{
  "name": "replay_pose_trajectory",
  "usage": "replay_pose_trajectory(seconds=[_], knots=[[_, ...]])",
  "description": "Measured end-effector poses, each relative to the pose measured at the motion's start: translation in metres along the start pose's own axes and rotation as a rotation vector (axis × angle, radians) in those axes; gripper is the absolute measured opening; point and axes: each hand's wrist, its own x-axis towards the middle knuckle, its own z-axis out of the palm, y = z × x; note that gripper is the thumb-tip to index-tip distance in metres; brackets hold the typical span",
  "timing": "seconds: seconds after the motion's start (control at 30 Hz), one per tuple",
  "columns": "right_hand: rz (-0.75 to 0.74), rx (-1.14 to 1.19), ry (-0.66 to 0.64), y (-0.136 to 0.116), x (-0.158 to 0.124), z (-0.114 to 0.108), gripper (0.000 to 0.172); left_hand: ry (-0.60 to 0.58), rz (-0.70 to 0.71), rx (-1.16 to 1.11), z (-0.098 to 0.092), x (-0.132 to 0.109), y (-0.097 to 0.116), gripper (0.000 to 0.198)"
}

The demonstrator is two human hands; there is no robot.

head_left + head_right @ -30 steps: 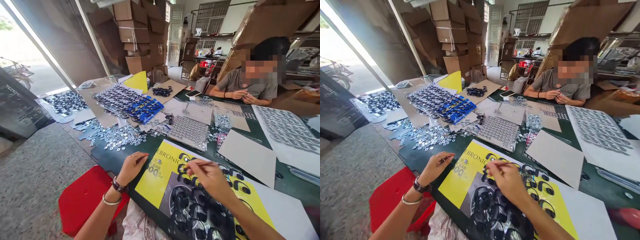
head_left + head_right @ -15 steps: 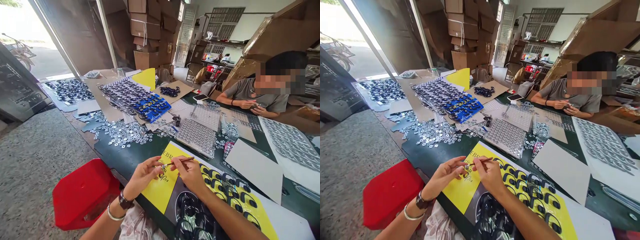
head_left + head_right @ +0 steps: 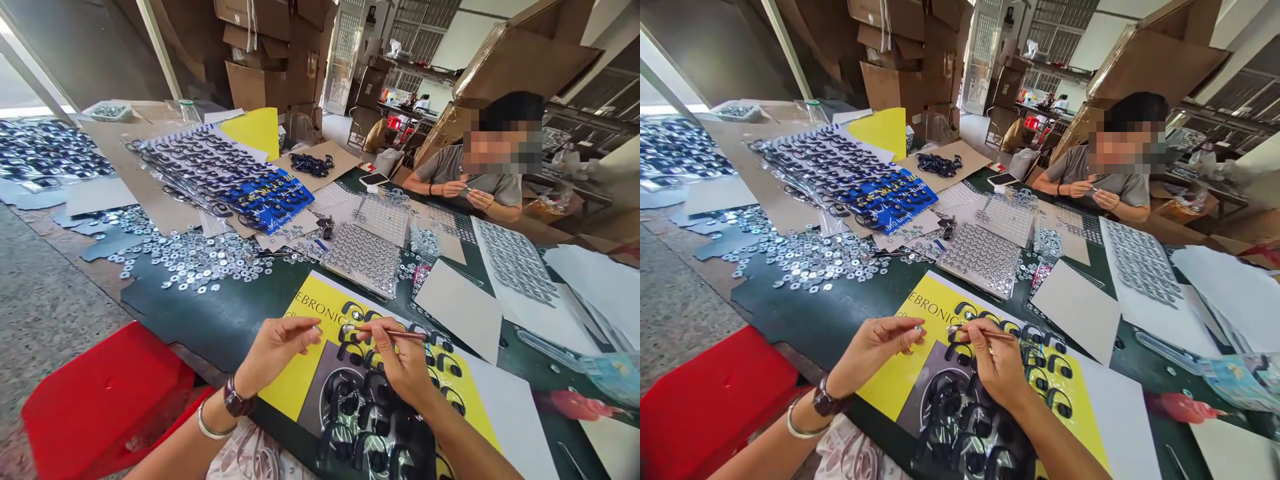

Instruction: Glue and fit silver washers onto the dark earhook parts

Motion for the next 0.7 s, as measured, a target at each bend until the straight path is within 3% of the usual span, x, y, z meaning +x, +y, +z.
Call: replay_pose_trajectory(seconds=[0.1, 0.17, 0.27, 0.47, 0.57, 0.7], knots=[[-0.035, -0.174, -0.079, 0.017, -0.002, -0.013, 0.021, 0.270, 0.195, 0.556, -0.021, 0.011, -0.003, 0.036], [-0.052, -0.245, -0.128, 0.024, -0.005, -0.016, 0.021, 0.307, 0.292, 0.833, -0.029, 0.015, -0.005, 0.040], [-0.090, -0.302, -0.168, 0.029, -0.008, -0.015, 0.019, 0.140, 0.388, 0.964, -0.023, 0.014, -0.006, 0.041], [-0.117, -0.383, -0.178, 0.029, -0.007, -0.011, 0.022, -0.177, 0.504, 0.993, 0.016, 0.005, -0.004, 0.034], [-0.134, -0.415, -0.201, 0.027, -0.005, -0.012, 0.022, -0.248, 0.518, 1.046, 0.031, 0.006, -0.005, 0.038], [-0.150, -0.459, -0.264, 0.021, -0.003, -0.012, 0.022, -0.236, 0.522, 1.123, 0.044, 0.010, -0.008, 0.047]])
